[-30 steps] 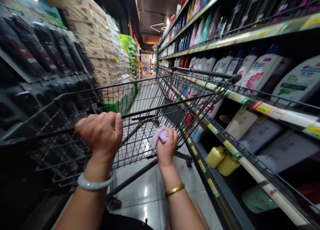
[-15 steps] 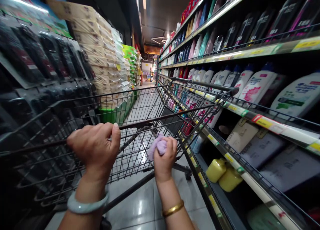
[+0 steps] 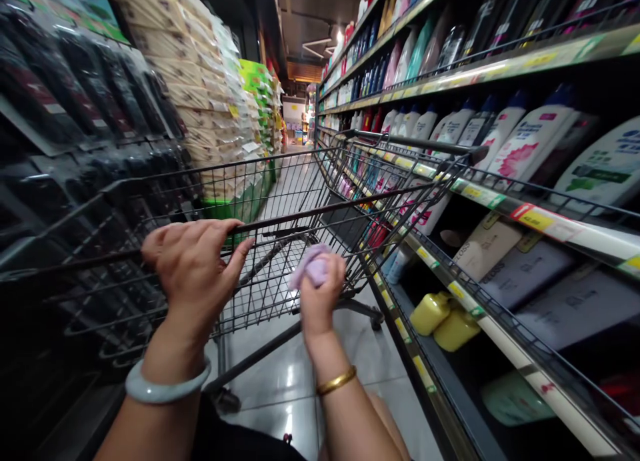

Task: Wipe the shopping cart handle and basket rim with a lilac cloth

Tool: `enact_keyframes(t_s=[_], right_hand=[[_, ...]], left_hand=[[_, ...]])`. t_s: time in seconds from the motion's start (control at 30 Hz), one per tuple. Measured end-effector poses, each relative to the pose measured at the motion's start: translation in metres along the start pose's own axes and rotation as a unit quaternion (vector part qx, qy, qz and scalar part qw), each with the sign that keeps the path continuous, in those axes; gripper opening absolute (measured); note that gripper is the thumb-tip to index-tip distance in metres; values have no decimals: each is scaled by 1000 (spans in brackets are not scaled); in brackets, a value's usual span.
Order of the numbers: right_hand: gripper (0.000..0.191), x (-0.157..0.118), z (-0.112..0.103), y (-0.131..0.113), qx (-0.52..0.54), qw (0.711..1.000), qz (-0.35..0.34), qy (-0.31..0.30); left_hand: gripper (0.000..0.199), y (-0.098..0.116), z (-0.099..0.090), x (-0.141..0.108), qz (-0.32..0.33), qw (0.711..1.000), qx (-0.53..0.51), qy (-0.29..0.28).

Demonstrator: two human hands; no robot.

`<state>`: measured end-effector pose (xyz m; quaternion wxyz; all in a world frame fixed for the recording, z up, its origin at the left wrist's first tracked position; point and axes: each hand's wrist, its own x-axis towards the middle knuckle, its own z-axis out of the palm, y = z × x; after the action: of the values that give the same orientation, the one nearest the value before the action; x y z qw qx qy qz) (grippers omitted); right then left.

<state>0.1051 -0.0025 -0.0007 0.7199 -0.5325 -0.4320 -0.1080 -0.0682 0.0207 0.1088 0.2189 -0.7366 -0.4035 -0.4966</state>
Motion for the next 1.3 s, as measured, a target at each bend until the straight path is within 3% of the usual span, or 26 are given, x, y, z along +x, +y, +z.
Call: enact_keyframes(t_s=[0.1, 0.17, 0.23, 0.37, 0.47, 0.53, 0.63, 0.7, 0.8, 1.0, 1.1, 1.17, 1.3], right_hand=[[23, -36, 17, -45, 51, 973, -157, -161], [19, -43, 21, -55, 31, 956, -214, -198], [18, -32, 17, -44, 19, 964, -205, -167], [14, 11, 1, 3, -3, 999, -42, -14], [14, 28, -4, 8, 10, 998, 42, 47], [17, 33, -4, -8, 37, 998, 20, 55], [25, 37, 0, -40, 33, 994, -78, 63], [32, 37, 5, -53, 11, 990, -138, 23], [39, 21, 18, -54, -31, 979, -197, -48], [25, -31, 37, -42, -49, 972, -187, -130], [22, -29, 31, -42, -43, 966, -190, -168], [22, -12, 20, -41, -9, 972, -179, -152], [27, 25, 2, -26, -29, 989, -145, -10]], left_hand=[[17, 0, 0, 0, 0, 1000, 9, 0], [15, 0, 1, 0, -4, 1000, 17, 8], [13, 1, 2, 1, -9, 1000, 21, 16], [12, 3, 5, 1, -20, 999, 18, 28], [13, 4, 7, 0, -26, 999, 21, 39], [13, 4, 8, 0, -26, 998, 22, 43], [13, 5, 8, 1, -20, 998, 26, 47], [13, 5, 8, 1, -15, 998, 29, 46], [13, 4, 7, 1, -11, 998, 35, 42], [14, -2, 7, 2, -17, 999, 34, 27], [15, -6, 7, 2, -21, 999, 26, 28], [17, -7, 7, 2, -24, 999, 19, 27], [15, -7, 7, 2, -25, 999, 11, 24]])
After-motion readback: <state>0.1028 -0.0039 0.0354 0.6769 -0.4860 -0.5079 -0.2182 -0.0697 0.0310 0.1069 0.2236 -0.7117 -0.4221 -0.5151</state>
